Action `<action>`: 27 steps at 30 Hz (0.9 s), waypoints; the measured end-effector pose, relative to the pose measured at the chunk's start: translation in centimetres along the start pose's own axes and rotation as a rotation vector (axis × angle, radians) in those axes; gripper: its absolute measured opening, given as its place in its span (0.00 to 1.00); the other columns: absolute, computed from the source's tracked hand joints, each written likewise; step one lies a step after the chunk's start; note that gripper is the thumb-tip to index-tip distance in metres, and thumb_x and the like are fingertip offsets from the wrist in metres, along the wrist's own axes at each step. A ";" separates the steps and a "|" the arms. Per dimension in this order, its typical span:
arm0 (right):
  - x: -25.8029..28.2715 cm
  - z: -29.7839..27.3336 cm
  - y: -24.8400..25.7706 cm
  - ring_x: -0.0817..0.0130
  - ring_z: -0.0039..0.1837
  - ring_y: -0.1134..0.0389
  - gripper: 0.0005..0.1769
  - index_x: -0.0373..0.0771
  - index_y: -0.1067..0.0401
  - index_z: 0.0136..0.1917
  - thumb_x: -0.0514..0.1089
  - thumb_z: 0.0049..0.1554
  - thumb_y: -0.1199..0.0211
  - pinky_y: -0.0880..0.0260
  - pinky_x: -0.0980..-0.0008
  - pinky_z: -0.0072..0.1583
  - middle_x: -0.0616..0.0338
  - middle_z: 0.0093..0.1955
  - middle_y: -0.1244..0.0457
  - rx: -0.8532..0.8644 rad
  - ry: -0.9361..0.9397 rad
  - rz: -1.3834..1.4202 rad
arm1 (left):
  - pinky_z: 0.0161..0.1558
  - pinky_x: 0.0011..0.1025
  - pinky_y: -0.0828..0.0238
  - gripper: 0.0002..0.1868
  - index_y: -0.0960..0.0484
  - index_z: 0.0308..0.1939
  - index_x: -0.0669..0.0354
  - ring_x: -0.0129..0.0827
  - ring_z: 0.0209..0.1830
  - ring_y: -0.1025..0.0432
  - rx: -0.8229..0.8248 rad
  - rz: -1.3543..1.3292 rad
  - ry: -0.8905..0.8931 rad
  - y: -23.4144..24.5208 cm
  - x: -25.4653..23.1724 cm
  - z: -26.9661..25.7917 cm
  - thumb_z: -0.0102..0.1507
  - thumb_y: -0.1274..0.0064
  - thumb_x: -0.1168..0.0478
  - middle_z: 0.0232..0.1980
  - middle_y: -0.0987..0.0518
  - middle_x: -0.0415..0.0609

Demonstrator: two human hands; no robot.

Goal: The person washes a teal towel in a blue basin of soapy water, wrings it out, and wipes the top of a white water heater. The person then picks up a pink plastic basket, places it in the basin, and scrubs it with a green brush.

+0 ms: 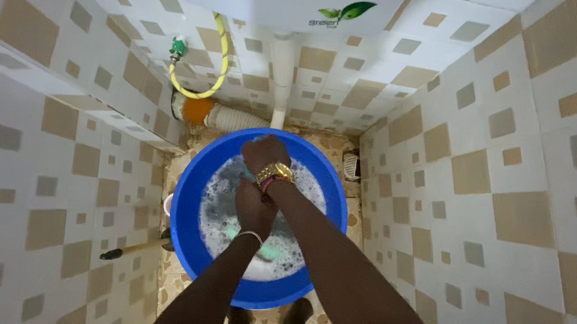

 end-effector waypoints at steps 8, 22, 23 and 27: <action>2.2 -2.6 -0.5 0.59 0.43 0.28 0.40 0.29 0.21 0.42 0.74 0.49 0.32 0.28 0.54 0.46 0.47 0.38 0.28 0.256 0.157 0.388 | 0.43 0.48 0.30 0.23 0.26 0.48 0.66 0.62 0.42 0.27 -0.334 0.332 -0.334 3.7 -4.5 -0.1 0.58 0.40 0.52 0.43 0.21 0.65; 13.0 -10.7 10.5 0.72 0.57 0.32 0.52 0.47 0.49 0.80 0.57 0.52 0.26 0.33 0.65 0.62 0.56 0.66 0.33 1.352 0.393 1.175 | 0.36 0.31 0.28 0.20 0.26 0.59 0.64 0.35 0.36 0.28 0.848 -1.931 0.579 5.8 -11.2 0.4 0.67 0.43 0.57 0.42 0.23 0.53; 13.8 -11.0 11.3 0.70 0.66 0.29 0.49 0.48 0.47 0.78 0.57 0.51 0.26 0.31 0.62 0.70 0.58 0.67 0.33 1.331 0.502 1.128 | 0.38 0.32 0.27 0.24 0.27 0.59 0.66 0.36 0.36 0.28 0.877 -1.923 0.654 5.4 -11.7 -0.2 0.63 0.43 0.56 0.41 0.23 0.53; 14.0 -10.1 10.3 0.65 0.60 0.29 0.27 0.33 0.27 0.58 0.50 0.53 0.24 0.30 0.60 0.66 0.50 0.57 0.32 1.139 0.489 0.787 | 0.40 0.47 0.21 0.28 0.24 0.52 0.56 0.42 0.36 0.24 0.895 -1.547 0.732 5.0 -11.5 -2.0 0.54 0.40 0.45 0.36 0.21 0.49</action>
Point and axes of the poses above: each hand's wrist, its own z-axis towards the middle knuckle, its own y-axis out of the back of the hand, x = y × z, the point moved 8 cm from there along z, towards the middle knuckle
